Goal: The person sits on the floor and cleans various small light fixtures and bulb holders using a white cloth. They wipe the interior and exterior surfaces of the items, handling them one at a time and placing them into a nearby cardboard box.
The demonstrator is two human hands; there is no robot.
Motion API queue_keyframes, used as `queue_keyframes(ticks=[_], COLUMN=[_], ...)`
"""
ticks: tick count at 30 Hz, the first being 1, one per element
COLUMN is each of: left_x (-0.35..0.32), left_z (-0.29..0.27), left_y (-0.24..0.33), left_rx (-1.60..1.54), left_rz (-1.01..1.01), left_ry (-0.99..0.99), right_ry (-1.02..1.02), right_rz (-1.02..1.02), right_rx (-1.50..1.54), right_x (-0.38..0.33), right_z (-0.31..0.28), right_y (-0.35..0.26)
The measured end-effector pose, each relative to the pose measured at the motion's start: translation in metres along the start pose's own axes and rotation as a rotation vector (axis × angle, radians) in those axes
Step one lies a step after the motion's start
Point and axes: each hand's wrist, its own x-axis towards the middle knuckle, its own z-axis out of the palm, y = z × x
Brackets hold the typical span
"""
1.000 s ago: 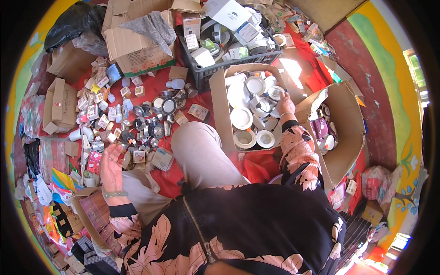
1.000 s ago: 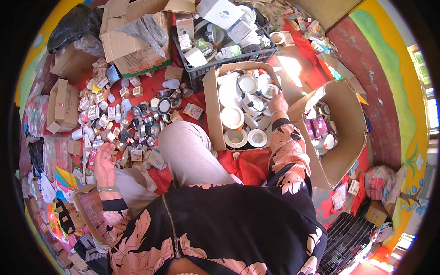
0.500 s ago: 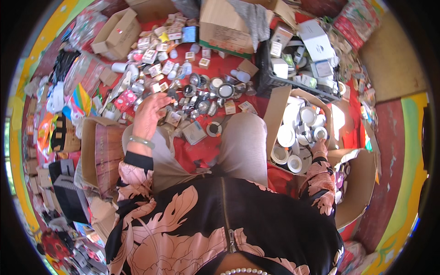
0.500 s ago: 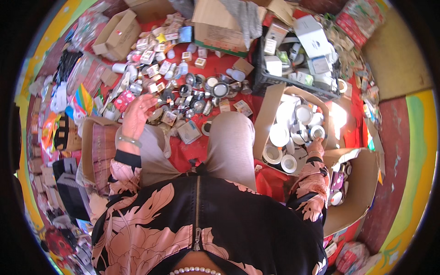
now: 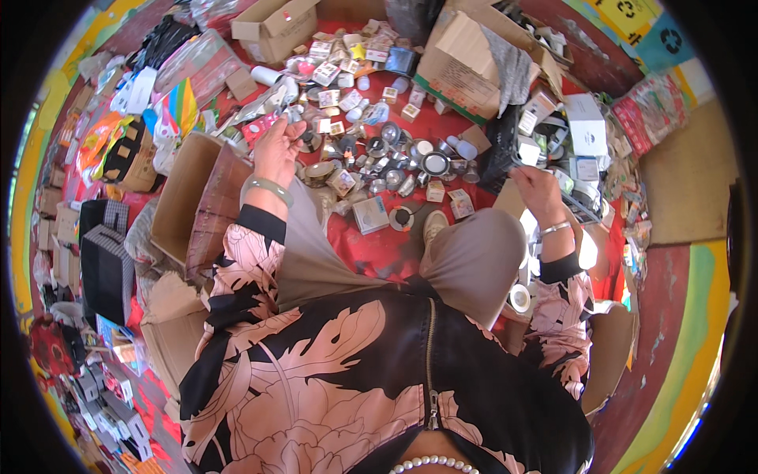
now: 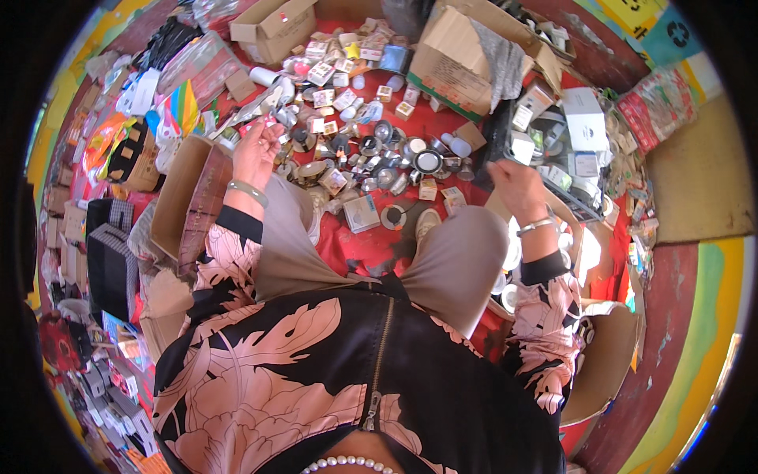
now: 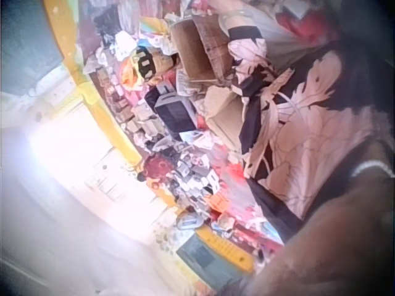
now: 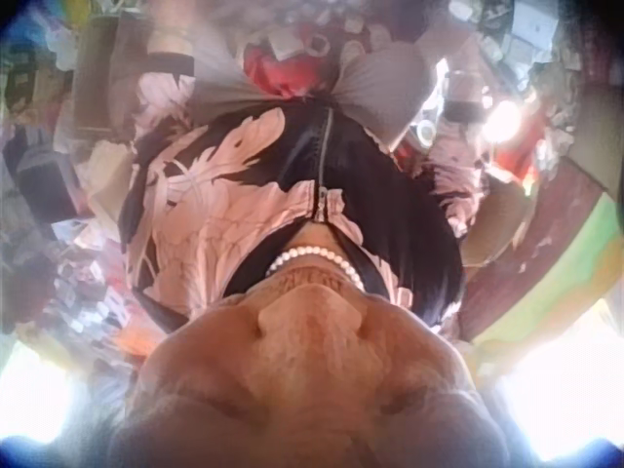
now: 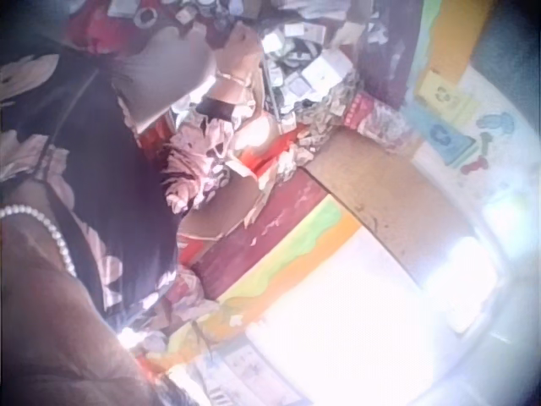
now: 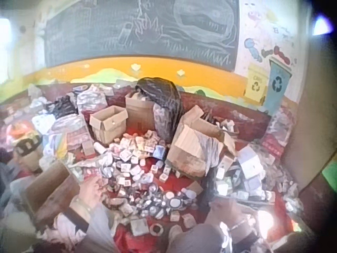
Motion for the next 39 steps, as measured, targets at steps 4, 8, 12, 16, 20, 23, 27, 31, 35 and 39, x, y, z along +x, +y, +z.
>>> queue_keyframes(ticks=[4,8,12,16,20,23,27,31,35,39], left_x=[0.004,0.033,0.077,0.168,0.220,0.183,0.163,0.176,0.197,0.221], left_z=[-0.002,0.018,0.031,0.011,-0.147,-0.081,-0.019,0.049,0.101,0.128], left_y=[0.005,-0.009,-0.028,-0.113,-0.232,-0.282,-0.312,-0.332,-0.371,-0.414], left_rx=[-0.005,0.029,0.060,0.351,2.176,2.316,1.263,1.577,1.735,1.955], left_rz=[-0.012,0.001,-0.052,-0.167,0.082,0.038,-0.091,0.274,0.460,0.479], left_ry=[0.076,0.087,0.112,0.375,-0.072,-0.390,0.118,-0.223,-0.682,-0.950], right_ry=[-0.010,-0.107,-0.225,-0.198,-0.165,-0.135,-0.244,-0.412,-0.458,-0.470], right_rz=[-0.260,-0.264,-0.186,-0.074,-0.170,-0.101,-0.265,-0.413,-0.277,-0.229], right_rx=[0.094,0.066,-0.023,0.039,0.180,0.218,0.172,0.184,0.160,0.265], right_x=[0.025,0.045,0.053,0.052,0.072,0.059,0.046,0.041,0.059,0.080], right_z=[0.043,0.093,0.112,0.097,0.090,0.079,0.068,0.067,0.054,0.050], right_y=[-0.080,-0.079,-0.059,-0.042,-0.051,-0.043,-0.073,-0.071,-0.056,-0.035])
